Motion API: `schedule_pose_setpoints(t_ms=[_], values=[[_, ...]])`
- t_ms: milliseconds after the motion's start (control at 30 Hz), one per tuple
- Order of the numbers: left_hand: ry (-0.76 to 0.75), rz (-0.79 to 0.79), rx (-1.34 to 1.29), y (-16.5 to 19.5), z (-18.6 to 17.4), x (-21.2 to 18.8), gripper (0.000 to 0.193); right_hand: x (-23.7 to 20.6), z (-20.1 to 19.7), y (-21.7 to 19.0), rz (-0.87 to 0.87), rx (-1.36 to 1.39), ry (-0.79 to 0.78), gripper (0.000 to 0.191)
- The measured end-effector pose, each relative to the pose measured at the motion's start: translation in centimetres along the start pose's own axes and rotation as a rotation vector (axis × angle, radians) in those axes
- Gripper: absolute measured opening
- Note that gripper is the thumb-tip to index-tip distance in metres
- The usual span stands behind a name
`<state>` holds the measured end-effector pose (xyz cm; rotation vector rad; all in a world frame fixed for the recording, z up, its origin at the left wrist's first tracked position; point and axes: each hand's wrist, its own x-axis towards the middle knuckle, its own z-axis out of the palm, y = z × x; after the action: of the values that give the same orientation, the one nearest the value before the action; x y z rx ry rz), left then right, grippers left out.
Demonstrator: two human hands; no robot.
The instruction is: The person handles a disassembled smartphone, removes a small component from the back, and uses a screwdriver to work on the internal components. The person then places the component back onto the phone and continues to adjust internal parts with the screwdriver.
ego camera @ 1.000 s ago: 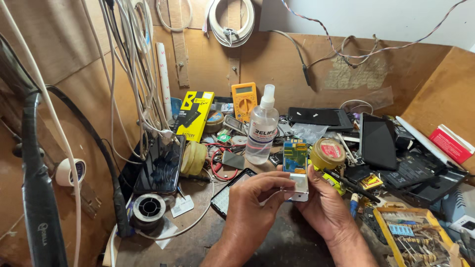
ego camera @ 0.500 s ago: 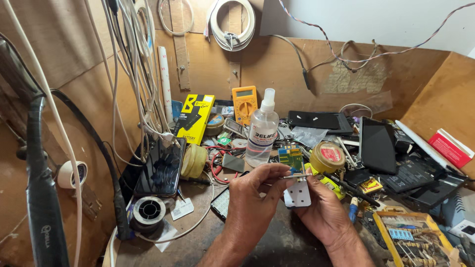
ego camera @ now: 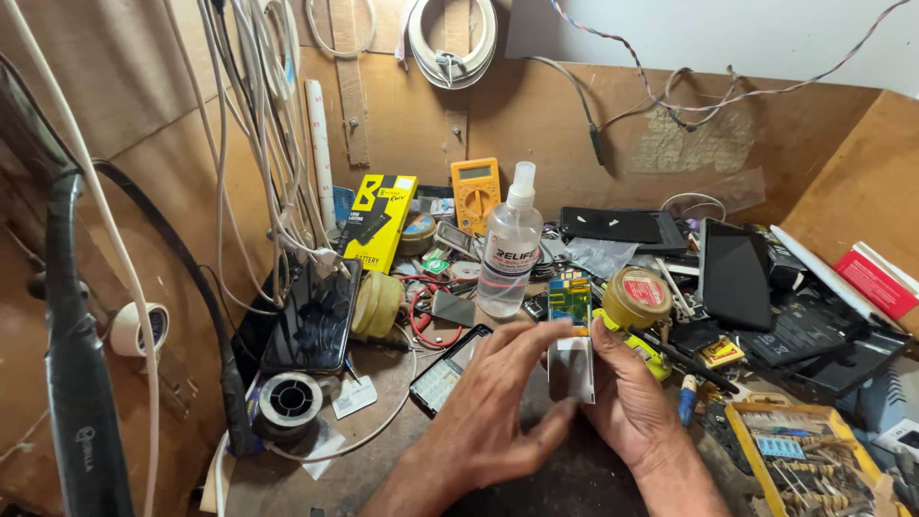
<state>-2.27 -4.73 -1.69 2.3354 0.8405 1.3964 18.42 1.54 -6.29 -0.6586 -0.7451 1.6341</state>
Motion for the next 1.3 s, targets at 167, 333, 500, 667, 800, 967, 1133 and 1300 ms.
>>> schedule_pose_setpoints(t_ms=[167,333,500,667,800,967,1133,1300], values=[[0.000,0.009,0.099,-0.2,2.0,1.0,0.107,0.0,-0.4,0.2,0.069,-0.080,0.082,0.043],[-0.021,0.006,0.075,-0.5,3.0,0.6,0.114,-0.4,0.1,0.2,0.019,-0.038,0.050,0.038],[-0.006,0.062,0.106,-0.5,2.6,-0.3,0.105,-1.0,0.0,0.7,0.024,-0.061,0.061,0.035],[-0.034,0.032,-0.005,0.3,2.2,-0.7,0.098,-1.4,-0.4,1.1,-0.030,-0.015,0.026,0.031],[-0.025,0.031,-0.011,0.7,1.7,-0.9,0.085,-1.7,-0.1,1.1,-0.024,-0.022,0.037,0.031],[0.011,0.038,-0.010,0.5,1.7,-0.6,0.073,-1.7,0.3,1.0,-0.008,-0.017,0.011,0.034],[0.152,-0.012,-0.125,-0.3,2.5,-0.3,0.054,-0.9,0.0,1.1,0.002,-0.010,-0.026,0.039],[0.332,-0.044,-0.013,-1.3,4.0,1.4,0.048,-0.4,-0.4,1.2,0.007,-0.020,0.077,0.033]])
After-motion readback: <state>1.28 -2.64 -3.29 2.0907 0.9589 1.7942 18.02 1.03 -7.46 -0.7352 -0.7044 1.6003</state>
